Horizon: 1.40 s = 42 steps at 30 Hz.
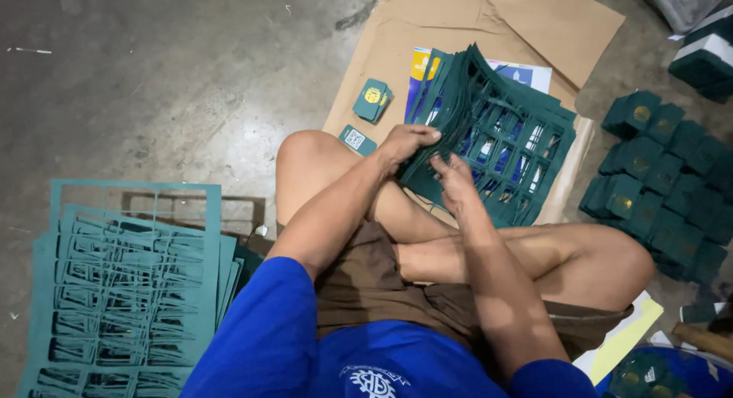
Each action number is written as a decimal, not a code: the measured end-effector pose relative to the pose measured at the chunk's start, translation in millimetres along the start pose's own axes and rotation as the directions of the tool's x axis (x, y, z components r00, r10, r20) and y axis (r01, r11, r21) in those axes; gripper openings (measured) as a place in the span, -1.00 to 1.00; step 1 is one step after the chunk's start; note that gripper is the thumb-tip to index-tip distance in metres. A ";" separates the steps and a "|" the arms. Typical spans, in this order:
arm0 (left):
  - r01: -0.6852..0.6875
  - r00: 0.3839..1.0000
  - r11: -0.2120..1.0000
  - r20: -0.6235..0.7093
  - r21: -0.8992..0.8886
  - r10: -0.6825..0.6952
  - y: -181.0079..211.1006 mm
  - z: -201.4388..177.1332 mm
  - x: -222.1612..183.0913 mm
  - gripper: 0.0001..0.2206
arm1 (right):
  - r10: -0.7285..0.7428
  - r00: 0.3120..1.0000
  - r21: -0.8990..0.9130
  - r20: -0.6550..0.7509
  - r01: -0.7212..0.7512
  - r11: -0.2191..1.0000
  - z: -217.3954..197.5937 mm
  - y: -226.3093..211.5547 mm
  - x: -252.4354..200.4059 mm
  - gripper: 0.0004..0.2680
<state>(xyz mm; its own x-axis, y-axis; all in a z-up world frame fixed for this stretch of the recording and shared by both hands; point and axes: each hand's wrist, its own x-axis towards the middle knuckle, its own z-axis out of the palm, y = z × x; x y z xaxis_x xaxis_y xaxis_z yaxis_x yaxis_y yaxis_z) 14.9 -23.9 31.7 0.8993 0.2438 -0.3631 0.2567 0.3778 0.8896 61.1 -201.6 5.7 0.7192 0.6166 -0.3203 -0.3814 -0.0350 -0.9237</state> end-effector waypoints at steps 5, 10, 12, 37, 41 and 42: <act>0.207 0.976 0.964 0.101 -0.167 -0.192 -49.4 -16.4 48.8 -0.76 | 0.113 0.993 0.122 0.014 -0.114 0.986 7.6 -24.7 -17.6 -0.87; 0.222 0.969 0.956 0.152 -0.195 -0.194 -50.4 -4.3 36.7 -0.82 | 0.087 0.995 0.169 0.053 -0.095 0.981 -13.2 5.1 -6.4 -0.94; -0.162 0.965 0.963 -0.170 0.216 0.200 -35.4 2.6 12.2 -0.83 | -0.019 0.999 -0.003 -0.035 0.019 1.000 10.1 -7.7 -12.7 -0.92; 0.100 0.953 0.966 -0.301 0.237 -0.024 -17.0 16.5 8.5 -0.82 | -0.023 0.981 0.040 -0.192 0.032 0.999 6.1 13.1 2.3 -0.89; -0.092 0.865 0.714 -0.300 0.694 0.403 -3.4 30.1 -24.9 -0.81 | -0.187 0.889 -0.556 -0.418 -0.088 0.827 35.7 -13.1 -11.0 -0.85; -0.160 0.825 0.633 -0.249 0.757 0.507 -1.3 32.6 -31.6 -0.79 | -0.160 0.881 -0.523 -0.446 -0.111 0.845 44.1 -23.7 -18.7 -0.83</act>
<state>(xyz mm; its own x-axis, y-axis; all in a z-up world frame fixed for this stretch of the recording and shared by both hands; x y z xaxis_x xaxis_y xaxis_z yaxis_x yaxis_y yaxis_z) -2.3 -61.2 51.0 0.7837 0.6156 0.0828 0.2864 -0.4764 0.8313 31.1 -177.7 42.9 0.9533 0.1978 -0.2283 -0.0991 -0.5093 -0.8548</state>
